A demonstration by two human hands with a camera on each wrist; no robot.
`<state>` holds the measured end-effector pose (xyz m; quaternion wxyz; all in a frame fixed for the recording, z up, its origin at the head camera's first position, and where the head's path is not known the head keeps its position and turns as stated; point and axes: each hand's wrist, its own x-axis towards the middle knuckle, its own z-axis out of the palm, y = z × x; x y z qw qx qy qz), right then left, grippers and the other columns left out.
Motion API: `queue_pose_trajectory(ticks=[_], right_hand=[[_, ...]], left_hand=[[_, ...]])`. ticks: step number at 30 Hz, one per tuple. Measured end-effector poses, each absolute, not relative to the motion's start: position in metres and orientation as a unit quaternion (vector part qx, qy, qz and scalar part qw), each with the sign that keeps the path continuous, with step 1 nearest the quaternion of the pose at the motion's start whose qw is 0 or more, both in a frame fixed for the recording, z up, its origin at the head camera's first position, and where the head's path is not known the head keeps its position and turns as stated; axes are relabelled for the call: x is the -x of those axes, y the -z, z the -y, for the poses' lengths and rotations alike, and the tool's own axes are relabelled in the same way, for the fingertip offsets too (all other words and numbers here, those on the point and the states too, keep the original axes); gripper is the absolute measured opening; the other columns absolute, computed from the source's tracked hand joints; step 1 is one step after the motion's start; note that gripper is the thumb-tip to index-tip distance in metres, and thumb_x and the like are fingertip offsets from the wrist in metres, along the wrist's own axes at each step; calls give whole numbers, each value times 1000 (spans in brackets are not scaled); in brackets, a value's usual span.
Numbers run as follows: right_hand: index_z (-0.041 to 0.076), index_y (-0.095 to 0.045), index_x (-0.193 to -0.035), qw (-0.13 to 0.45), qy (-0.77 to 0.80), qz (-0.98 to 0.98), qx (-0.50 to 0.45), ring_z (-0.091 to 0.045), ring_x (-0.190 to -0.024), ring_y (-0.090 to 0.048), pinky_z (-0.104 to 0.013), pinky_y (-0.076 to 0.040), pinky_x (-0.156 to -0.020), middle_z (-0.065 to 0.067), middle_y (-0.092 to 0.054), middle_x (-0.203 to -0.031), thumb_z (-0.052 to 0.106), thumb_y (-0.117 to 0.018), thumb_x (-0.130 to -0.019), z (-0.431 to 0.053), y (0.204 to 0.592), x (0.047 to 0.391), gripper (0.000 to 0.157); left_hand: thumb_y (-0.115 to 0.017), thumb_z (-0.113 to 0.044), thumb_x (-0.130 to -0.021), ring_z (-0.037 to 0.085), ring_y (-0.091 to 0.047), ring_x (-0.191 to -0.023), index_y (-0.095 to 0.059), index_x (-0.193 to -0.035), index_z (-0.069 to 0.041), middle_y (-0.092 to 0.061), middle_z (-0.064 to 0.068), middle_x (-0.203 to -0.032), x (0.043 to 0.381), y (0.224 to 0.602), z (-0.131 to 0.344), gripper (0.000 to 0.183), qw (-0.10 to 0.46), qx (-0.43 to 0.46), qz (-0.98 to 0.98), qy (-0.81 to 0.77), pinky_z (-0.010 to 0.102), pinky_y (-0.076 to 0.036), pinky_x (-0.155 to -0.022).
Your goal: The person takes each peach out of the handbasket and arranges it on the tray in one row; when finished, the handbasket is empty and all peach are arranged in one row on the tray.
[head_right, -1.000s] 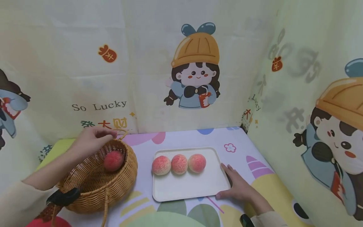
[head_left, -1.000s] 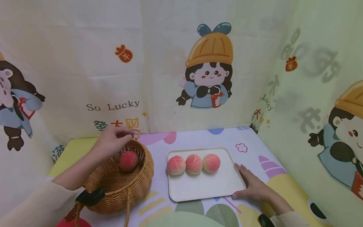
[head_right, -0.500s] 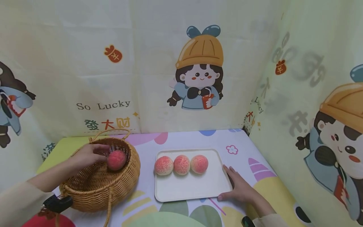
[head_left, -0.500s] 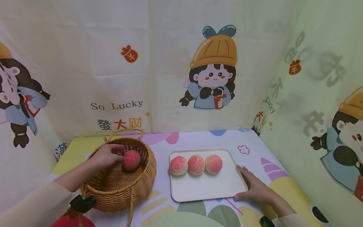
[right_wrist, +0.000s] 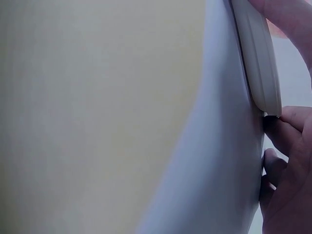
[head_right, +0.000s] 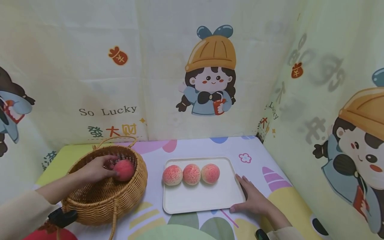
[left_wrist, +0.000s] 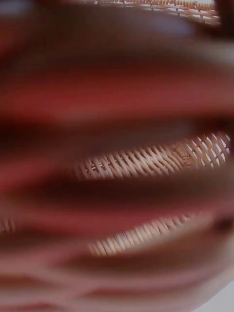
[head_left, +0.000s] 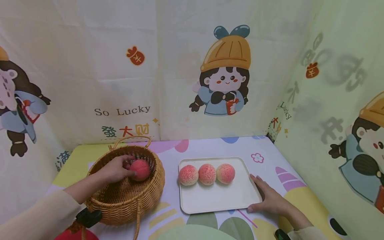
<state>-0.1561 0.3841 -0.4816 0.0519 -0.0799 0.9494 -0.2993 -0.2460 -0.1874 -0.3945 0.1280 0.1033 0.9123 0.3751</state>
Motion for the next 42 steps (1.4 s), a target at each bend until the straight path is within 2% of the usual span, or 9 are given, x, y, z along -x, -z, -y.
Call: queue_pose_trajectory(ticks=[2,6,9,15,21,28,33,37,42], right_hand=[[6,-28,-159,48,295,-951,83,-62,-141,-16,-78,-21,-103,-37,-19,-158,45,-94,-64,-384,481,156,121],[6,-28,-159,46,297,-950,85,-62,-141,-16,-78,-21,-103,-37,-19,-158,44,-94,-65,-385,481,156,121],[6,-28,-159,45,300,-949,85,-62,-141,-16,-78,-20,-103,-38,-19,-158,43,-94,-65,-386,482,156,121],[6,-27,-159,47,303,-949,77,-62,-142,-15,-79,-19,-103,-37,-18,-158,45,-94,-65,-388,484,156,122],[6,-26,-160,54,303,-949,68,-62,-142,-14,-79,-18,-104,-37,-17,-159,47,-93,-65,-389,485,155,124],[6,-26,-159,51,304,-949,68,-61,-142,-14,-78,-18,-104,-37,-17,-159,49,-93,-64,-389,487,156,124],[7,-26,-160,53,306,-948,71,-61,-142,-13,-78,-17,-105,-36,-16,-159,49,-93,-64,-387,487,157,124],[7,-27,-159,52,310,-946,75,-60,-143,-13,-78,-17,-105,-36,-16,-159,48,-93,-64,-386,488,157,123],[7,-28,-159,46,312,-946,78,-60,-143,-14,-77,-17,-105,-35,-18,-159,48,-93,-64,-386,487,157,123]], left_hand=[[-79,-14,-87,35,-58,-99,-44,-143,10,-60,22,-108,246,395,186,71,128,-110,-915,-367,45,-50,-78],[-82,-17,-85,45,-56,-118,-42,-147,7,-57,32,-128,246,397,184,77,133,-149,-916,-347,58,-47,-94],[-83,-18,-84,48,-53,-122,-43,-147,6,-52,33,-136,248,402,183,79,118,-178,-920,-329,61,-45,-97],[-85,-21,-83,43,-58,-115,-51,-132,6,-59,28,-126,250,405,179,65,84,-155,-931,-318,57,-49,-92],[-88,-27,-79,35,-61,-104,-51,-135,11,-64,22,-115,251,405,177,77,118,-125,-932,-321,52,-52,-87],[-87,-25,-76,21,-62,-86,-70,-117,4,-70,6,-97,246,401,176,53,130,-124,-920,-349,37,-54,-72],[-84,-32,-75,24,-62,-93,-64,-127,5,-69,14,-109,240,390,179,67,95,-100,-928,-346,39,-54,-74],[-81,-38,-83,27,-61,-100,-57,-134,6,-66,18,-117,233,374,181,72,74,-100,-920,-373,41,-54,-79],[-73,-37,-93,29,-57,-110,-46,-143,0,-58,18,-129,224,346,169,68,45,-98,-875,-471,38,-51,-87]])
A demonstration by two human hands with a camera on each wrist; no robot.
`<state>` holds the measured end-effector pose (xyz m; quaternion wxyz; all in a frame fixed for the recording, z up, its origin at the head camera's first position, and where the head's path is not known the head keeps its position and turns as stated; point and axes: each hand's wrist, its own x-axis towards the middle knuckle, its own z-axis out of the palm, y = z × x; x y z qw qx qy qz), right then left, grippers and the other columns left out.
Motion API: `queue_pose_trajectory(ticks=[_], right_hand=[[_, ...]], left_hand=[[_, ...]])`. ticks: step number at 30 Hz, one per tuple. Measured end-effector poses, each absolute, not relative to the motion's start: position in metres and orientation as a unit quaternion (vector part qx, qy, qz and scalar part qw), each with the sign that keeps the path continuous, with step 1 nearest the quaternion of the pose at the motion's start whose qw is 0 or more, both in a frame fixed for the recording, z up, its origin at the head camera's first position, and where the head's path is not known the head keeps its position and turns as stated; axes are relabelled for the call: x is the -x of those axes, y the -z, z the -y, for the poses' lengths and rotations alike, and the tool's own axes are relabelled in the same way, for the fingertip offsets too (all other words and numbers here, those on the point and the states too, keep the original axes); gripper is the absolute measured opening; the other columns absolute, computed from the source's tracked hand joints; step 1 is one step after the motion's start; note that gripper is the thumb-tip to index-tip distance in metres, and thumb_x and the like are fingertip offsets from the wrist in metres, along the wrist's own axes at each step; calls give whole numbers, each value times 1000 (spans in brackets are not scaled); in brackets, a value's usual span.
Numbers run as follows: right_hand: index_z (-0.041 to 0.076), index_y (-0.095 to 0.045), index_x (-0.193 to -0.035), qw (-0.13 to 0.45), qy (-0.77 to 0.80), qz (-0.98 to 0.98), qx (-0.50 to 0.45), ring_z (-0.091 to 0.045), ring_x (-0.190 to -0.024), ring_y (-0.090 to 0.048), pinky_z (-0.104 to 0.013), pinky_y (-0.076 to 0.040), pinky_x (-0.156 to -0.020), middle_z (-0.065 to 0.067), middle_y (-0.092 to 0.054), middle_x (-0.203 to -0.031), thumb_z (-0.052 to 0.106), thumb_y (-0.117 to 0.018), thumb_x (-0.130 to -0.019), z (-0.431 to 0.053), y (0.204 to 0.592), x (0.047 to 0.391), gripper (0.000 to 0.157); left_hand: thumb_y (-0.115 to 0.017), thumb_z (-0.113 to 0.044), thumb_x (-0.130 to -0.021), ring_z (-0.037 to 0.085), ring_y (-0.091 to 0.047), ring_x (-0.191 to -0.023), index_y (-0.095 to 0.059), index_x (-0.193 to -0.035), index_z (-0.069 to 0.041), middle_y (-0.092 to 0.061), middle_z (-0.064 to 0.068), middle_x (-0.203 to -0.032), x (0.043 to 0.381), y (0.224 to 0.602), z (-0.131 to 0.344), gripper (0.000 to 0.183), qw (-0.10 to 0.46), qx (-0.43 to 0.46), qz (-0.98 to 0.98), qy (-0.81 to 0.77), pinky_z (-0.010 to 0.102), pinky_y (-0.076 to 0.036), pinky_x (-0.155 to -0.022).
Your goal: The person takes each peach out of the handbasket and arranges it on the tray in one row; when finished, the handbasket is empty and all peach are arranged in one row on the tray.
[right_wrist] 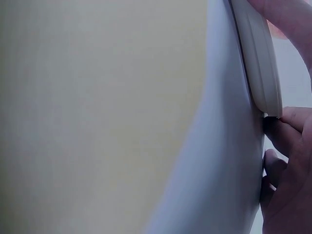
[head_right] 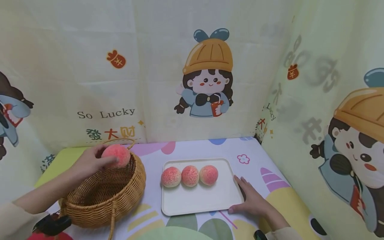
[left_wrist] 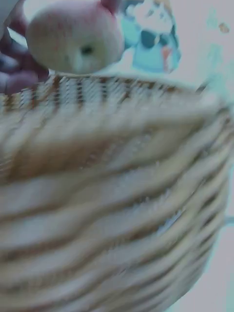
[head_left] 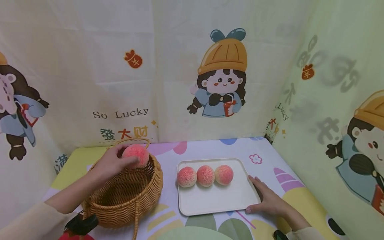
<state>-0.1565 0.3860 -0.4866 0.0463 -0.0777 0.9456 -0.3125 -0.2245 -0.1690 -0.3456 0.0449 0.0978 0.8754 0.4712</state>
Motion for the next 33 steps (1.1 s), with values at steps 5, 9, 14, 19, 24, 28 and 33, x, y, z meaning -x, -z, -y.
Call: queue_pose_trajectory(ticks=[5,9,14,19,24,28,33], right_hand=[[6,-28,-159,42,308,-947,78,-62,-142,-14,-78,-17,-105,-36,-18,-159,47,-94,-64,-389,484,155,123],[5,-28,-159,42,310,-946,84,-62,-142,-14,-77,-17,-105,-37,-18,-158,46,-94,-64,-388,485,155,122],[6,-27,-159,52,314,-944,90,-62,-142,-13,-77,-17,-106,-36,-18,-159,47,-94,-65,-385,489,157,123],[7,-28,-159,50,310,-946,83,-61,-142,-15,-77,-18,-106,-36,-20,-158,49,-94,-64,-384,490,157,123],[9,-28,-160,60,308,-946,77,-60,-143,-17,-77,-22,-105,-35,-20,-159,50,-92,-66,-383,488,157,121],[9,-28,-160,60,306,-947,75,-58,-144,-17,-76,-22,-106,-33,-22,-159,49,-92,-67,-383,486,158,120],[6,-28,-159,45,311,-946,83,-58,-144,-16,-76,-20,-107,-33,-23,-159,48,-93,-66,-384,484,158,121]], left_hand=[[-74,-22,-93,30,-58,-113,-41,-146,-3,-53,18,-134,221,326,128,65,16,-139,-798,-586,30,-54,-86],[-82,-15,-86,28,-62,-111,-45,-145,-7,-52,15,-135,220,330,78,69,42,-158,-759,-630,34,-55,-86],[-88,-15,-78,24,-65,-107,-55,-139,-15,-57,7,-131,221,351,14,69,79,-155,-741,-649,37,-57,-85],[-90,-24,-77,22,-61,-111,-60,-134,-22,-59,-2,-126,226,373,-49,65,108,-162,-750,-633,36,-58,-82],[-92,-36,-73,21,-54,-114,-63,-133,-29,-62,-8,-124,232,388,-103,67,88,-173,-822,-535,35,-57,-77],[-91,-48,-69,21,-50,-112,-64,-136,-33,-63,-7,-125,237,394,-136,74,49,-179,-882,-433,34,-55,-72],[-88,-56,-70,15,-54,-111,-64,-136,-30,-65,-7,-123,245,402,-165,75,3,-209,-909,-360,34,-47,-87]])
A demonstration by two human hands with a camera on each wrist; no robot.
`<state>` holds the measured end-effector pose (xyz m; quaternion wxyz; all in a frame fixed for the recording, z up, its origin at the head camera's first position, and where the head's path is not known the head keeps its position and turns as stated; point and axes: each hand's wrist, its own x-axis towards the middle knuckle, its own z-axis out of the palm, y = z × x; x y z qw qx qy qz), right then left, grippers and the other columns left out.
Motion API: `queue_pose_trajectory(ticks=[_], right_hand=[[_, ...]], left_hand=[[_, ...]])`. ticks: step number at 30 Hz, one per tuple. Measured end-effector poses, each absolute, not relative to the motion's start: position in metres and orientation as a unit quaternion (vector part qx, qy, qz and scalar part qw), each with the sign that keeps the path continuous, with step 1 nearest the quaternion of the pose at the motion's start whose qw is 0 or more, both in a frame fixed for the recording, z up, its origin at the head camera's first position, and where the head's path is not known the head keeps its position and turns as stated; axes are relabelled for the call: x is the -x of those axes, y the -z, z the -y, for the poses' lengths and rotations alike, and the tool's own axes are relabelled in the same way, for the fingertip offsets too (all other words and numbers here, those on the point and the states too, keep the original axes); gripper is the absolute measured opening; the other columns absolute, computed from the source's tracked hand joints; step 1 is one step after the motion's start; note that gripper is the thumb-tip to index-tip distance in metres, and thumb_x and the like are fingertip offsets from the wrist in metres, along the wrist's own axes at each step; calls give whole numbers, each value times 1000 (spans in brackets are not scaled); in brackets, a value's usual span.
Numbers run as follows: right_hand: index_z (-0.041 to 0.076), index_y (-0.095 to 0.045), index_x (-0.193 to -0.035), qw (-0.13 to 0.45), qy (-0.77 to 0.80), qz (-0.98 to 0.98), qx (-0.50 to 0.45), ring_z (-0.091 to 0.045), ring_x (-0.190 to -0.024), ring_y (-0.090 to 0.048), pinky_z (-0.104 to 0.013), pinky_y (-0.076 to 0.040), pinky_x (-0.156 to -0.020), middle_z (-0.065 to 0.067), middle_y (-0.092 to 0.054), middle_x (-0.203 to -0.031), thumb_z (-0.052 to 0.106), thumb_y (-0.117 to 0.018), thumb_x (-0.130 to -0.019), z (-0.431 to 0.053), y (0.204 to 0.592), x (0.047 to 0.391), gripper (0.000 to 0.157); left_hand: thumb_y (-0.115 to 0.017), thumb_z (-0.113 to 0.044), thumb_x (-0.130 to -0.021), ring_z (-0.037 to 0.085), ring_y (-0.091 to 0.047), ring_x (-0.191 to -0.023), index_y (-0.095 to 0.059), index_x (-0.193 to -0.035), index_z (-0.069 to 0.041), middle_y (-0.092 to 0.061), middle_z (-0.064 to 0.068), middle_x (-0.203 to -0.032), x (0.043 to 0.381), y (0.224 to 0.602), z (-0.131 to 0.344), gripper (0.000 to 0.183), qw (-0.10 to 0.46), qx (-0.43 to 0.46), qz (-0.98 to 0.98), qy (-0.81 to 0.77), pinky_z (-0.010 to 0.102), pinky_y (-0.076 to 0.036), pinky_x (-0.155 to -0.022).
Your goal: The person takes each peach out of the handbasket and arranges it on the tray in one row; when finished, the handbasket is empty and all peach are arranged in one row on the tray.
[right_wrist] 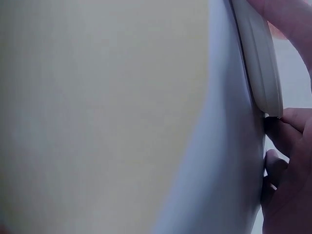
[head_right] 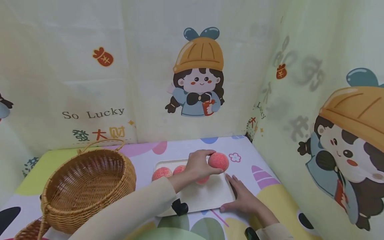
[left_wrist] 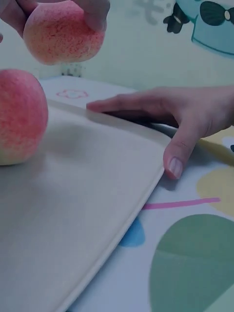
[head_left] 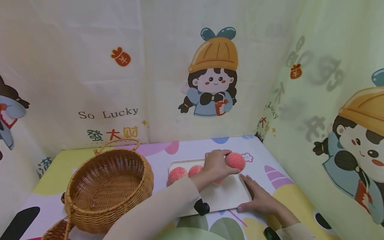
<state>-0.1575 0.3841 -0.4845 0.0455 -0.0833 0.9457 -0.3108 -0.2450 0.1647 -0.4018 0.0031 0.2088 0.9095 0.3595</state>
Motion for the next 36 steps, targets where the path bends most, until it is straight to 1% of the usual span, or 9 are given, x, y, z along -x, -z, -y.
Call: queue_pose_trajectory(ticks=[3,10,13,15,18,22,27,32,36], right_hand=[[7,-29,-159,46,318,-944,71,-57,-144,-17,-75,-20,-107,-32,-21,-160,52,-93,-64,-386,487,157,122],[7,-28,-159,53,333,-940,55,-53,-146,-18,-71,-20,-110,-31,-20,-161,52,-94,-63,-383,489,158,124],[7,-29,-158,51,336,-939,54,-52,-146,-19,-70,-20,-111,-31,-20,-161,51,-94,-62,-381,488,158,125],[8,-30,-158,49,332,-940,54,-52,-146,-20,-70,-21,-111,-32,-20,-161,52,-94,-61,-381,488,158,124],[8,-31,-157,49,329,-942,53,-52,-145,-21,-70,-22,-111,-32,-20,-160,52,-94,-62,-381,487,158,122],[3,-31,-156,44,322,-944,56,-53,-145,-22,-69,-22,-111,-33,-22,-159,51,-94,-62,-384,486,158,123],[-1,-31,-154,38,321,-945,58,-53,-144,-23,-68,-23,-111,-33,-24,-158,50,-94,-62,-383,485,159,122],[-2,-31,-154,36,325,-943,66,-53,-145,-22,-68,-23,-111,-34,-24,-158,50,-95,-62,-383,487,158,123],[-2,-31,-154,33,329,-941,65,-53,-145,-21,-68,-22,-111,-35,-24,-158,50,-95,-61,-383,488,158,125]], left_hand=[[-87,-57,-70,13,-56,-110,-66,-134,-26,-67,-7,-122,248,409,-177,74,-4,-205,-915,-347,37,-40,-95],[-87,-63,-66,13,-57,-94,-68,-112,-21,-65,-9,-94,254,424,-189,65,-6,-189,-928,-322,39,-36,-94],[-86,-65,-65,14,-57,-91,-66,-107,-21,-63,-9,-88,257,430,-190,64,-13,-200,-933,-298,42,-35,-94],[-86,-66,-64,15,-57,-91,-66,-108,-21,-63,-8,-88,259,434,-191,66,-16,-203,-937,-284,44,-35,-95],[-85,-68,-64,17,-60,-94,-67,-111,-23,-65,-8,-90,262,440,-192,67,-9,-203,-943,-265,48,-33,-103],[-81,-73,-67,20,-62,-101,-68,-117,-21,-69,-5,-94,262,443,-195,73,4,-221,-950,-220,55,-25,-113],[-76,-79,-66,23,-62,-104,-66,-121,-16,-71,1,-100,258,443,-198,84,-16,-244,-958,-148,57,-24,-112],[-75,-77,-69,24,-62,-110,-63,-128,-18,-71,1,-109,256,445,-197,84,-13,-248,-959,-139,58,-20,-114],[-73,-73,-73,25,-62,-113,-63,-131,-20,-71,-1,-112,255,445,-195,79,-8,-258,-956,-138,61,-17,-115]])
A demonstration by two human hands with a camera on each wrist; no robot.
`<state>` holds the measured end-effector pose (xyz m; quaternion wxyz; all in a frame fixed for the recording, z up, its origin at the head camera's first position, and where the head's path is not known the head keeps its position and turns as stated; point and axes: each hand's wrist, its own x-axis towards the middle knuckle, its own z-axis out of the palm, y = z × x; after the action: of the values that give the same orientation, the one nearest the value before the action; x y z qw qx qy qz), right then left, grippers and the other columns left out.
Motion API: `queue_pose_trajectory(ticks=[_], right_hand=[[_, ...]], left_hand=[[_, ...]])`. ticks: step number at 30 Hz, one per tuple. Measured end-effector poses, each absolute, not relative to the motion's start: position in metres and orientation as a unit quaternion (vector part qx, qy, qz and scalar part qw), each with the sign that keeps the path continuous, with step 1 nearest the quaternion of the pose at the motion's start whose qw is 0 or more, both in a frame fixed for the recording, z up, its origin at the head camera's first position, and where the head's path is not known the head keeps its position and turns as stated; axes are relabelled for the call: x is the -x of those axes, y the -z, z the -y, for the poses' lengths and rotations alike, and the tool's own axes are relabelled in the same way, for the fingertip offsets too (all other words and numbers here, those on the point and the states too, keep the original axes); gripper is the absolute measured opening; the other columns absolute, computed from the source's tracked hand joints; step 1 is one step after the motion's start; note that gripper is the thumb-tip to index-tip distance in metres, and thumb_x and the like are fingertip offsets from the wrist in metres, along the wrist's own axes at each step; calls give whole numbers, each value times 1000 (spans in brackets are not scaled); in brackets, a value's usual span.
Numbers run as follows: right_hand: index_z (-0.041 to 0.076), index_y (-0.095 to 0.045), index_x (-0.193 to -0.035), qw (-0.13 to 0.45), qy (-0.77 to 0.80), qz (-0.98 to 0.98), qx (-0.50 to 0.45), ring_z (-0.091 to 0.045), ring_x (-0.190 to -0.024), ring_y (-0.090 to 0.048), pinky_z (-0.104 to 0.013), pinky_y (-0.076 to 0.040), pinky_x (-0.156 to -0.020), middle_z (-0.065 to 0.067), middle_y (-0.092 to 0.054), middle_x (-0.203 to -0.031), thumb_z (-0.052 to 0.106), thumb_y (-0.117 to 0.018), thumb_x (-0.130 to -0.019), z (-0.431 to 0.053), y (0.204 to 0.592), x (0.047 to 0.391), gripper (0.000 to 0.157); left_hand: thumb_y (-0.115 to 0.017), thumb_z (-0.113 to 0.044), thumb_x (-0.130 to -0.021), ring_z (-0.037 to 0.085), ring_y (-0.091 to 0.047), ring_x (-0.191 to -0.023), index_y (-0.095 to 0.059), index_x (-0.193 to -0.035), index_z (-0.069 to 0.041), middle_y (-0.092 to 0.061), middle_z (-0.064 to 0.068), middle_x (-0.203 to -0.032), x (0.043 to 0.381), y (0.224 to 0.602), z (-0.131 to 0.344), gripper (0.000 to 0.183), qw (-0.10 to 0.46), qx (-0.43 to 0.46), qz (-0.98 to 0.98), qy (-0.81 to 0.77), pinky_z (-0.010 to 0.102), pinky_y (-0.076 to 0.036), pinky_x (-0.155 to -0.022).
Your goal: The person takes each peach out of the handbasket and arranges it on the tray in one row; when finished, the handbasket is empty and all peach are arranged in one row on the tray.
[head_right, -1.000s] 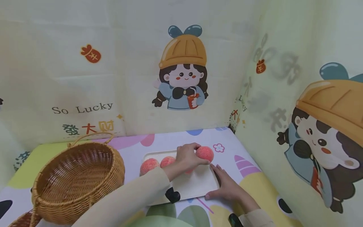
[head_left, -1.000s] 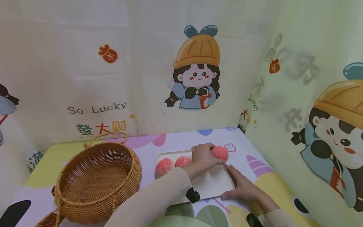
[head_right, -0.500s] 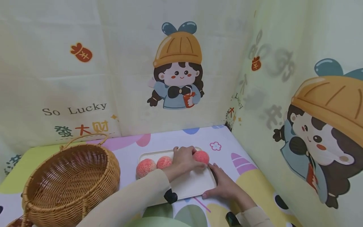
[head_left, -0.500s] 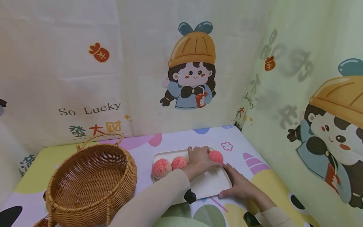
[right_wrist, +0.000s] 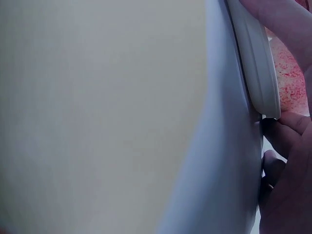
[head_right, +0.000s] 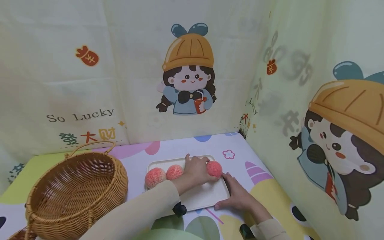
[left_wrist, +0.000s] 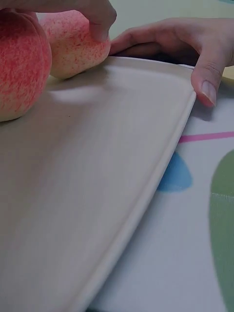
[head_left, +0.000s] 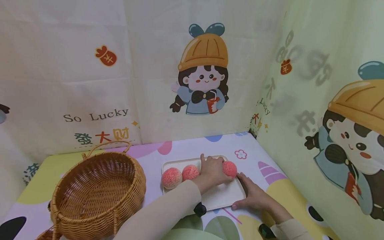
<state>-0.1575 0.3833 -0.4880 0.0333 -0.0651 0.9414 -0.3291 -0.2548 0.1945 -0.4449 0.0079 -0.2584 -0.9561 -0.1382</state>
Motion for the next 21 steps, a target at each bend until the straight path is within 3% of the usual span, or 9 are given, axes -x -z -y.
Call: queue_pose_trajectory(ticks=[6,13,17,21], right_hand=[[-3,-30,-154,33,331,-941,65,-53,-145,-21,-68,-22,-112,-34,-24,-158,49,-95,-61,-383,488,158,125],[-5,-30,-154,32,339,-938,72,-53,-145,-21,-68,-21,-112,-34,-25,-157,48,-96,-61,-382,493,158,125],[-2,-30,-154,32,334,-939,71,-54,-145,-21,-69,-21,-111,-34,-25,-158,50,-95,-60,-382,494,158,126],[2,-30,-156,30,325,-943,65,-54,-145,-19,-70,-20,-111,-34,-22,-159,53,-95,-60,-386,490,157,126]], left_hand=[[-74,-71,-75,25,-62,-112,-66,-125,-19,-72,-2,-108,253,445,-193,73,8,256,956,144,61,-19,-115],[-74,-72,-74,26,-59,-118,-64,-133,-21,-71,-1,-118,247,444,-184,78,11,259,956,136,62,-19,-116],[-75,-69,-75,27,-56,-125,-60,-140,-21,-67,1,-129,245,421,-157,82,26,271,950,152,62,-15,-117],[-73,-60,-82,28,-51,-131,-63,-136,-20,-64,2,-134,249,384,-113,68,61,276,943,178,64,-11,-117]])
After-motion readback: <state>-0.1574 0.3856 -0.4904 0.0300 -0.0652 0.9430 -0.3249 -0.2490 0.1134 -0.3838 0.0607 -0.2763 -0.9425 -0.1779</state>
